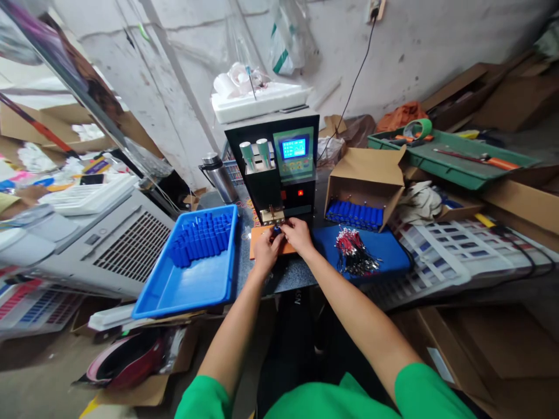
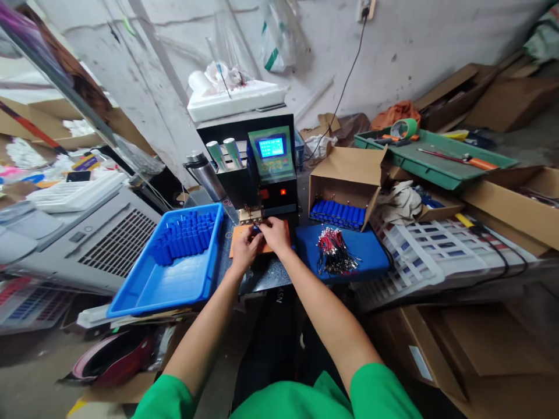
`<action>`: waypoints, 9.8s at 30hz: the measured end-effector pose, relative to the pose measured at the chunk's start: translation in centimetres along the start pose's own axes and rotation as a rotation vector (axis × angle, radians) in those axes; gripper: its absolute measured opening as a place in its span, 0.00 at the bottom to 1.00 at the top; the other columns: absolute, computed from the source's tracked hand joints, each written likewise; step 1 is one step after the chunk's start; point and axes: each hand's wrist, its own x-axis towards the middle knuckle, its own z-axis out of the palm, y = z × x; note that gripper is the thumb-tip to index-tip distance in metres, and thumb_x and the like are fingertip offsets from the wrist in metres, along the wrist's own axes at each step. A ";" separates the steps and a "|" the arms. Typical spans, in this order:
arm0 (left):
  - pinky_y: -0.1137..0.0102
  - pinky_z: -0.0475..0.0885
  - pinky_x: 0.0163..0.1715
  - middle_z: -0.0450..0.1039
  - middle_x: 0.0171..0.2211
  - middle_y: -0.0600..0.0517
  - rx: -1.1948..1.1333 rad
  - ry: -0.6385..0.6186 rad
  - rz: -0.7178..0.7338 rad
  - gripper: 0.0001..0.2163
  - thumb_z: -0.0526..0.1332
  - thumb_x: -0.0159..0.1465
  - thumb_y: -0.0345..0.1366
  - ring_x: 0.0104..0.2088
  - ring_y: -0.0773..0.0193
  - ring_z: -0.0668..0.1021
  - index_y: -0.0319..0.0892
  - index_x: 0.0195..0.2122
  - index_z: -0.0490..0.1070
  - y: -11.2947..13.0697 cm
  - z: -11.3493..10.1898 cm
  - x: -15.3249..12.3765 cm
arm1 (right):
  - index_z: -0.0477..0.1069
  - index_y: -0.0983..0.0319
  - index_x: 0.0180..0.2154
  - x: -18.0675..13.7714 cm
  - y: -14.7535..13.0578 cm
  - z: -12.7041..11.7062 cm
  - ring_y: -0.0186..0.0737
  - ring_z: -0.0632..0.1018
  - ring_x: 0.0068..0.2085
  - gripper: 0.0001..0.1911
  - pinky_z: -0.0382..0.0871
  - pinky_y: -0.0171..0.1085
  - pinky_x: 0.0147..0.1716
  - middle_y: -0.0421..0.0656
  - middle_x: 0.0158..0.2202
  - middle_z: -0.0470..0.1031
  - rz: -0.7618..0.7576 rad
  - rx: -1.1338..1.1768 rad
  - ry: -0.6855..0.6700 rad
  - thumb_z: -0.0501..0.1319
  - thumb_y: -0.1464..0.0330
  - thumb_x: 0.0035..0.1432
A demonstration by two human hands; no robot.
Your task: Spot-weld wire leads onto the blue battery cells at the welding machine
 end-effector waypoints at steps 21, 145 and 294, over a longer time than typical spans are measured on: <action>0.70 0.67 0.35 0.76 0.33 0.50 -0.019 0.020 -0.006 0.09 0.59 0.63 0.39 0.33 0.62 0.75 0.42 0.40 0.75 0.8 -0.2 -0.1 | 0.70 0.61 0.23 -0.7 -2.0 0.0 0.38 0.72 0.28 0.09 0.60 0.34 0.27 0.40 0.24 0.75 0.026 -0.036 0.036 0.60 0.63 0.50; 0.64 0.73 0.39 0.77 0.43 0.40 0.809 -0.398 0.333 0.28 0.55 0.67 0.35 0.39 0.52 0.81 0.47 0.68 0.53 10.2 12.3 9.2 | 0.71 0.61 0.27 -28.3 19.9 -9.0 0.38 0.77 0.30 0.22 0.65 0.33 0.32 0.45 0.27 0.75 0.123 -0.491 0.021 0.49 0.60 0.69; 0.68 0.71 0.38 0.77 0.35 0.48 -0.049 -0.090 -0.108 0.07 0.60 0.63 0.39 0.36 0.61 0.77 0.41 0.37 0.73 2.2 -11.4 -8.1 | 0.74 0.60 0.26 -9.5 -2.4 -3.2 0.42 0.76 0.29 0.10 0.69 0.39 0.33 0.43 0.26 0.76 -0.209 0.014 -0.308 0.64 0.59 0.51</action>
